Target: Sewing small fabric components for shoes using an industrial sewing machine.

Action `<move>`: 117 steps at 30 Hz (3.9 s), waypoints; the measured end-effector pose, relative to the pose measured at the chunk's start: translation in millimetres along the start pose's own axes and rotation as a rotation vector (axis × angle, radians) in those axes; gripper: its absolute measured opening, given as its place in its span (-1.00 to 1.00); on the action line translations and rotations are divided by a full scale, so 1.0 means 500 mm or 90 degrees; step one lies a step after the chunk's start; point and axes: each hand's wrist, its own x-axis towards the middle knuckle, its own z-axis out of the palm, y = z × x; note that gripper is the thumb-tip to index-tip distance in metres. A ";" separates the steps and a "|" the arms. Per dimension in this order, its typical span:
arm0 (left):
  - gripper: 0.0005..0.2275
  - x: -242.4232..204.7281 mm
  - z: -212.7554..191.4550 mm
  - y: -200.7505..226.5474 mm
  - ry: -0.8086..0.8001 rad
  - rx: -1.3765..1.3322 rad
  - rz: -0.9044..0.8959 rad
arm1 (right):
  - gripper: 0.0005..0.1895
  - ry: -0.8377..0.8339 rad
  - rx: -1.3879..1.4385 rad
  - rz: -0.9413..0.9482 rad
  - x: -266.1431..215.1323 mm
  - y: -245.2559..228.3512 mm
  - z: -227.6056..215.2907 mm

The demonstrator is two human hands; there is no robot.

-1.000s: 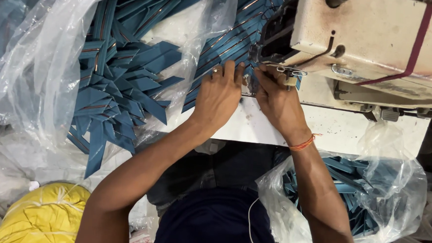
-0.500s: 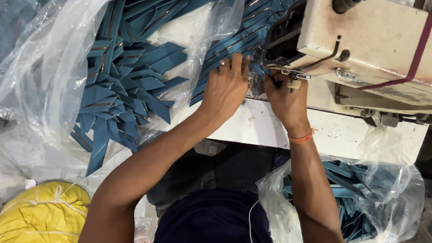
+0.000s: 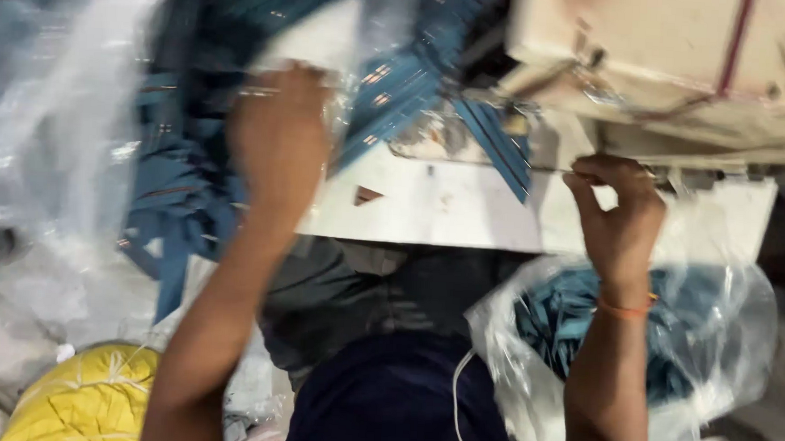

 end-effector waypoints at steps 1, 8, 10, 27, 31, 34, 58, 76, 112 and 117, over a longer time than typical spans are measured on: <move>-0.81 -0.008 -0.015 -0.011 -0.012 -0.020 0.017 | -0.82 0.001 -0.015 0.024 -0.043 0.027 -0.041; -0.77 -0.019 -0.038 -0.051 -0.082 -0.003 -0.012 | -0.71 -0.351 -0.077 0.301 -0.234 0.110 -0.072; -0.80 -0.020 -0.035 -0.054 -0.080 0.006 -0.008 | -0.66 -0.346 -0.081 0.310 -0.265 0.099 -0.046; -0.82 0.019 -0.093 0.119 -0.066 -0.372 0.001 | -0.71 -0.131 0.253 0.160 -0.108 -0.065 -0.057; -0.78 0.017 0.015 0.162 -0.069 -0.388 -0.014 | -0.71 -0.095 0.389 0.219 0.040 -0.140 0.109; -0.69 0.004 0.065 0.171 -0.111 -0.228 0.023 | -0.80 -0.081 0.170 0.082 0.070 -0.129 0.188; -0.66 0.039 0.068 0.175 -0.096 -0.122 0.147 | -0.69 -0.024 -0.105 -0.140 0.100 -0.131 0.221; -0.62 0.073 0.094 0.177 -0.082 -0.124 0.112 | -0.82 -0.022 -0.069 -0.120 0.127 -0.105 0.239; -0.73 0.033 -0.094 0.114 0.055 -0.295 0.124 | -0.51 -0.145 0.213 0.073 -0.013 -0.096 0.027; -0.67 0.007 0.019 0.188 -0.022 -0.114 0.113 | -0.80 0.080 -0.029 -0.071 0.051 -0.098 0.176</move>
